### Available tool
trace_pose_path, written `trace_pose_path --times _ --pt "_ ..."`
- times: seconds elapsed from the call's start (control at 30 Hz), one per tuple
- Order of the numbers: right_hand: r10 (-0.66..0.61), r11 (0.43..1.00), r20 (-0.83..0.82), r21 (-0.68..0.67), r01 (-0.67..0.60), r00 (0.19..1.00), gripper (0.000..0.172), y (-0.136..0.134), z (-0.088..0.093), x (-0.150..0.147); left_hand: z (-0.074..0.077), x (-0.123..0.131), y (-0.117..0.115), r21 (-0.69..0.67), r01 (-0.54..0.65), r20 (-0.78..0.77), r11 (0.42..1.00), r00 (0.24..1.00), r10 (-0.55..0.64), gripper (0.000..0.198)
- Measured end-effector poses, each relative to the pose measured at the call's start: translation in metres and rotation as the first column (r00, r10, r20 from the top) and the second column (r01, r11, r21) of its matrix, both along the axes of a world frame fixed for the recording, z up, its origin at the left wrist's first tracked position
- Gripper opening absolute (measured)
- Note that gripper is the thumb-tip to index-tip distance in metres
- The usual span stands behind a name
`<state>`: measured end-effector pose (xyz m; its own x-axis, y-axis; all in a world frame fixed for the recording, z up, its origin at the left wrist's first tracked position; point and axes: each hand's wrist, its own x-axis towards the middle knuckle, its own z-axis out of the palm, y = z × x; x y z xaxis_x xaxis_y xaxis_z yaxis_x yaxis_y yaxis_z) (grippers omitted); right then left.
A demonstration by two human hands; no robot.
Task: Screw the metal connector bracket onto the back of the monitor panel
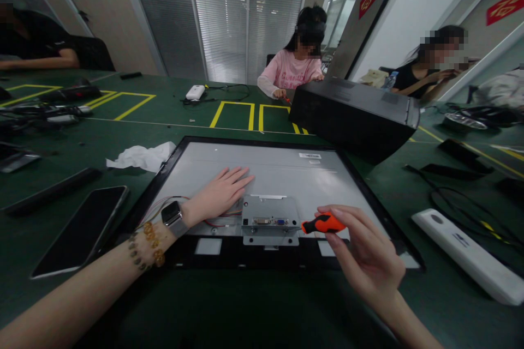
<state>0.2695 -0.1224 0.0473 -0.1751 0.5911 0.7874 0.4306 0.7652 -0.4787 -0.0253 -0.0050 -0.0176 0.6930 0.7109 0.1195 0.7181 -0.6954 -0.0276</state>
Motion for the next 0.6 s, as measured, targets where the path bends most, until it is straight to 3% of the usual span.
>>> trace_pose_path --times 0.27,0.6 --pt "0.045 0.998 0.006 -0.035 -0.045 0.999 0.057 -0.0017 0.0005 -0.0006 -0.0008 -0.0003 0.0006 0.003 -0.003 0.005 1.000 1.000 0.003 0.044" --pt "-0.043 0.998 -0.056 -0.039 0.041 0.998 0.049 0.0029 -0.0075 0.0028 0.0009 0.0003 -0.0006 -0.011 0.005 -0.001 1.000 1.000 -0.005 0.044"
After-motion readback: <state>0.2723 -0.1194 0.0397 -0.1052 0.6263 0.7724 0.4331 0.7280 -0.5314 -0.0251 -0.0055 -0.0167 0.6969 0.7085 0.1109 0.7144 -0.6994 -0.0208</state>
